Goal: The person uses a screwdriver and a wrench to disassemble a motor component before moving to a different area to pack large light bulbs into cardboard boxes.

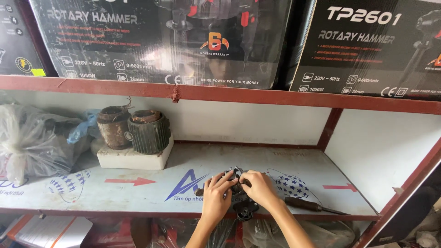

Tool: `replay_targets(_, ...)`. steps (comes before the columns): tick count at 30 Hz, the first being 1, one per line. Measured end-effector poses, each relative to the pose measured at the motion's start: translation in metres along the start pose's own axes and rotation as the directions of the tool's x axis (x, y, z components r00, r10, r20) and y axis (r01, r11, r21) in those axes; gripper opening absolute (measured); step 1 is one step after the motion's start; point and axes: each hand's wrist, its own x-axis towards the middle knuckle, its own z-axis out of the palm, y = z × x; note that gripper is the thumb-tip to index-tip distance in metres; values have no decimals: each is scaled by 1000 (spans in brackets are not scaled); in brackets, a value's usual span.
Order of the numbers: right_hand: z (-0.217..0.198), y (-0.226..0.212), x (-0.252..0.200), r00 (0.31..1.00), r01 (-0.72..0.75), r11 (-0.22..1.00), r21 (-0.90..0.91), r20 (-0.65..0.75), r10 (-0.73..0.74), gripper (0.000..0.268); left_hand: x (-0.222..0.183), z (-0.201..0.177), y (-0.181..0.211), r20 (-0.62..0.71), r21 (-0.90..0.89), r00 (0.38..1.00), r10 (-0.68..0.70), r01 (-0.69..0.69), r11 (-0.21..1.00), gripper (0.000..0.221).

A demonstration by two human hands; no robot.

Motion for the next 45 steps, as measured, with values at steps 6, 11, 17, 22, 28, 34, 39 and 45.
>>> replay_targets(6,-8,0,1,999,50,999,19,-3,-50,17,1,1,0,-11,6,1000,14,-14,1000,33)
replay_targets(11,-9,-12,-3,994,-97,993,-70,38,100,16,-2,1,1,-20,-2,1000,18,-18,1000,34)
replay_targets(17,-5,-4,-2,994,91,996,-22,-55,-92,15,-1,0,0,-25,4,999,26,-26,1000,34)
replay_targets(22,-2,-9,-5,997,-80,995,-53,-4,80,16,-2,-1,1,-35,10,999,33,-32,999,33)
replay_targets(28,2,6,-5,993,92,996,22,-75,-90,18,-3,1,1,-30,33,999,43,-42,999,35)
replay_targets(34,5,0,-6,999,-20,1000,6,-36,20,15,-4,-1,1,-38,33,999,38,-37,999,34)
replay_targets(39,15,13,-11,951,245,964,100,-217,-219,15,-3,-1,2,-35,36,999,38,-36,999,37)
replay_targets(45,1,-9,-14,994,-41,997,63,-95,47,16,-3,-3,5,-33,45,999,36,-35,998,37)
